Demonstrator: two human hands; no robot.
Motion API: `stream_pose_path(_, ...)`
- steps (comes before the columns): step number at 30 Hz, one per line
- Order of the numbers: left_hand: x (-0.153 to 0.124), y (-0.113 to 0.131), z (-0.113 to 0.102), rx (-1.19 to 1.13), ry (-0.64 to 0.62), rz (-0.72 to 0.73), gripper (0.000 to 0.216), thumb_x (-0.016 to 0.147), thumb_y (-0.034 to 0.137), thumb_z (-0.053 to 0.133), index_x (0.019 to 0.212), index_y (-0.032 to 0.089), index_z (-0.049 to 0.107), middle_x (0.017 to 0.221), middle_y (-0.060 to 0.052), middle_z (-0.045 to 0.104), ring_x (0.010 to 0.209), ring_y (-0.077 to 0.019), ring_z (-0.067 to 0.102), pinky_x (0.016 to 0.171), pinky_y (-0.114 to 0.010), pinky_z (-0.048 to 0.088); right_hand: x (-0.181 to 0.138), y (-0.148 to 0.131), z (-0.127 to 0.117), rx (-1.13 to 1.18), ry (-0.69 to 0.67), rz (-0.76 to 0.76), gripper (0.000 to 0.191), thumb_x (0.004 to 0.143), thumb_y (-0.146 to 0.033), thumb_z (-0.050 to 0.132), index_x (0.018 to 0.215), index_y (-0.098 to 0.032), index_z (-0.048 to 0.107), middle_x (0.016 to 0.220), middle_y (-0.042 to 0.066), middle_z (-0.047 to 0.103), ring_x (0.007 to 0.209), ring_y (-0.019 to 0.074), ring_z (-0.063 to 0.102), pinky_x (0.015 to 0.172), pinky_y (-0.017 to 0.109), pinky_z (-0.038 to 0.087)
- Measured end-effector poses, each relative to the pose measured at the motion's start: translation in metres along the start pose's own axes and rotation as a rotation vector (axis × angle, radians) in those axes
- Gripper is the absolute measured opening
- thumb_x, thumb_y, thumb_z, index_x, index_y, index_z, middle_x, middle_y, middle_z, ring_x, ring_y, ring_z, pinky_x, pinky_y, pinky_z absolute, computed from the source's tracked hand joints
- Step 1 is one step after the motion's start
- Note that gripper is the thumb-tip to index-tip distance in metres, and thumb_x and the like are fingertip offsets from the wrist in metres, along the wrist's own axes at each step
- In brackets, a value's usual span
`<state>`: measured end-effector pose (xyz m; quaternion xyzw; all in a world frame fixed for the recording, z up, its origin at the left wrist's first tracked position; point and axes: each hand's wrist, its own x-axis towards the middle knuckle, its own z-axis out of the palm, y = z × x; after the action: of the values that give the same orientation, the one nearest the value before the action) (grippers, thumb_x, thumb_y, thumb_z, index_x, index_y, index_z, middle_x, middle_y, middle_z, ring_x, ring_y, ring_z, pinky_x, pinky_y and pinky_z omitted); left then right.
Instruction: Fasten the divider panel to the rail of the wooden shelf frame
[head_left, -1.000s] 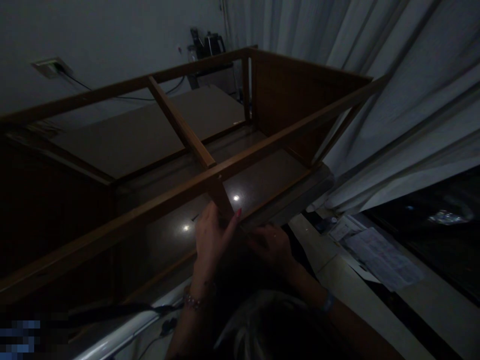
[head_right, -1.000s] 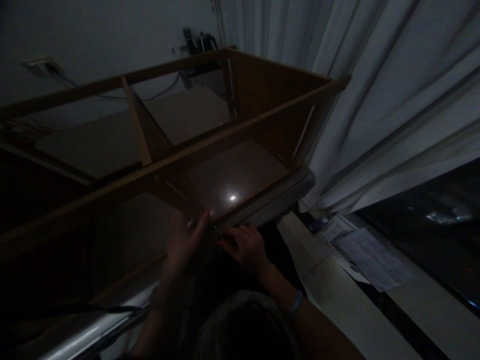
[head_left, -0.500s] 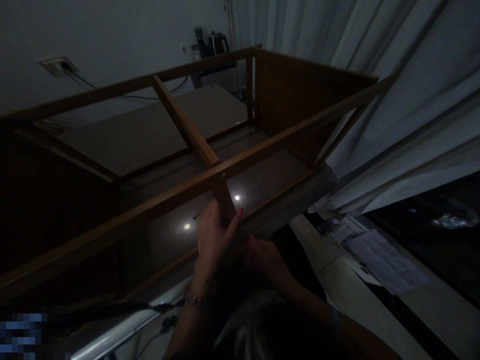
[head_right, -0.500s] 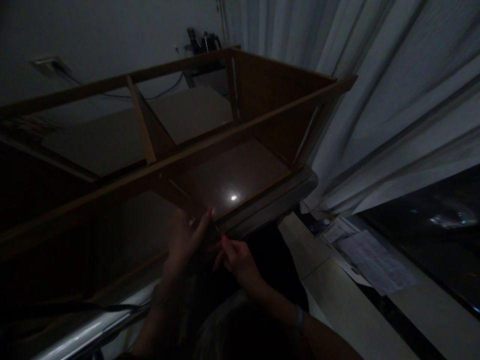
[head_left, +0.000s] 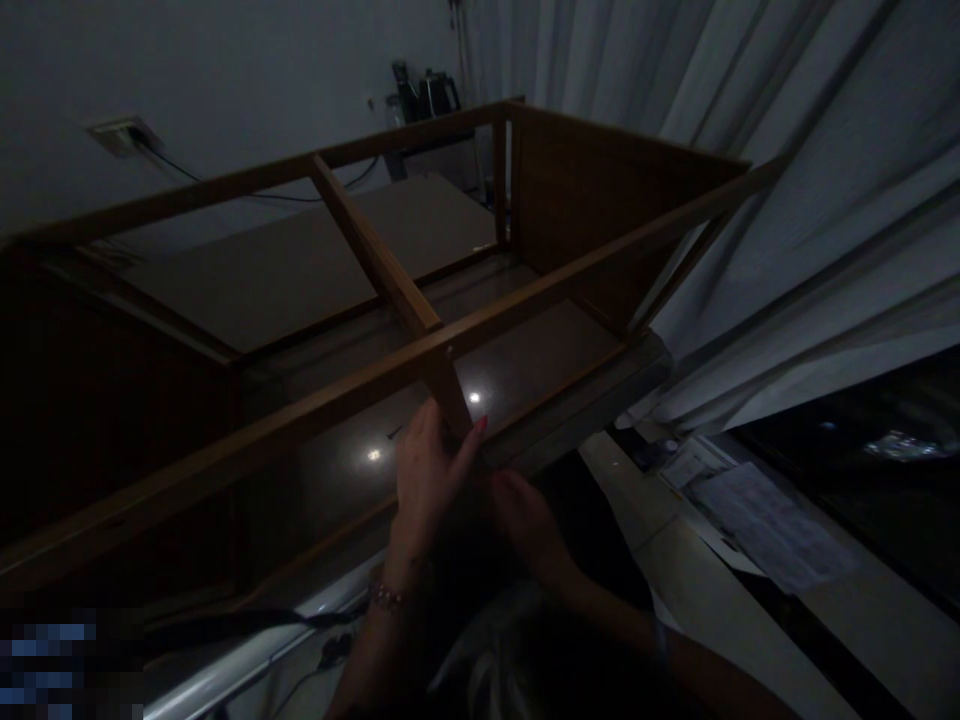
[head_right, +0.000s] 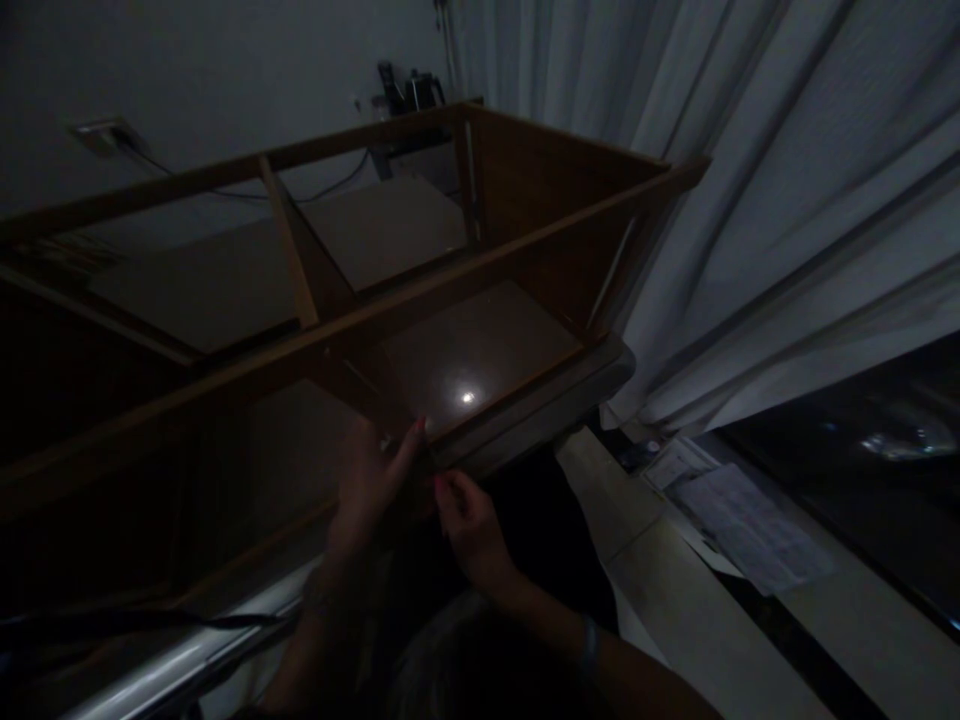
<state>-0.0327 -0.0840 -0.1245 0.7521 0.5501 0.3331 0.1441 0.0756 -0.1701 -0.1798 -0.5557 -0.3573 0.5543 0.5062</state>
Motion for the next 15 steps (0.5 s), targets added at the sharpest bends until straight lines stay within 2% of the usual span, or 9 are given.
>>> stream_pose_path(4,0.0,0.0,0.001,0.009,0.006,0.008,0.033,0.084,0.051,0.052,0.094,0.02,0.056,0.088,-0.004,0.063,0.078,-0.0193,0.06,0.068,-0.03,0.046,0.002,0.002,-0.004,-0.15,-0.036,-0.11,0.032,0.09,-0.049,0.045,0.082,-0.02,0.056,0.068,-0.001,0.059,0.06,0.012,0.053,0.055,0.022,0.04)
stream_pose_path(10,0.0,0.001,-0.001,-0.002,-0.009,-0.001,0.033,0.085,0.051,0.052,0.097,0.02,0.055,0.09,-0.004,0.063,0.08,-0.0194,0.06,0.069,-0.03,0.046,0.007,-0.005,-0.02,-0.523,-0.182,-0.247,0.022,0.088,-0.043,0.054,0.093,-0.021,0.058,0.076,0.0,0.065,0.065,0.0133,0.06,0.058,0.022,0.04)
stream_pose_path(13,0.001,0.001,-0.001,0.003,-0.009,-0.001,0.033,0.084,0.051,0.053,0.096,0.02,0.055,0.09,-0.004,0.063,0.079,-0.0194,0.06,0.068,-0.03,0.046,0.009,-0.007,-0.024,-0.681,-0.176,-0.303,0.024,0.09,-0.044,0.052,0.091,-0.021,0.057,0.074,-0.001,0.066,0.065,0.0139,0.062,0.057,0.022,0.038)
stream_pose_path(15,0.001,0.001,-0.001,0.004,-0.001,0.001,0.033,0.084,0.051,0.053,0.096,0.02,0.055,0.089,-0.004,0.063,0.079,-0.0193,0.061,0.068,-0.03,0.046,0.01,-0.008,-0.026,-0.766,-0.124,-0.342,0.027,0.088,-0.047,0.054,0.092,-0.02,0.055,0.072,-0.001,0.066,0.061,0.0136,0.062,0.054,0.021,0.036)
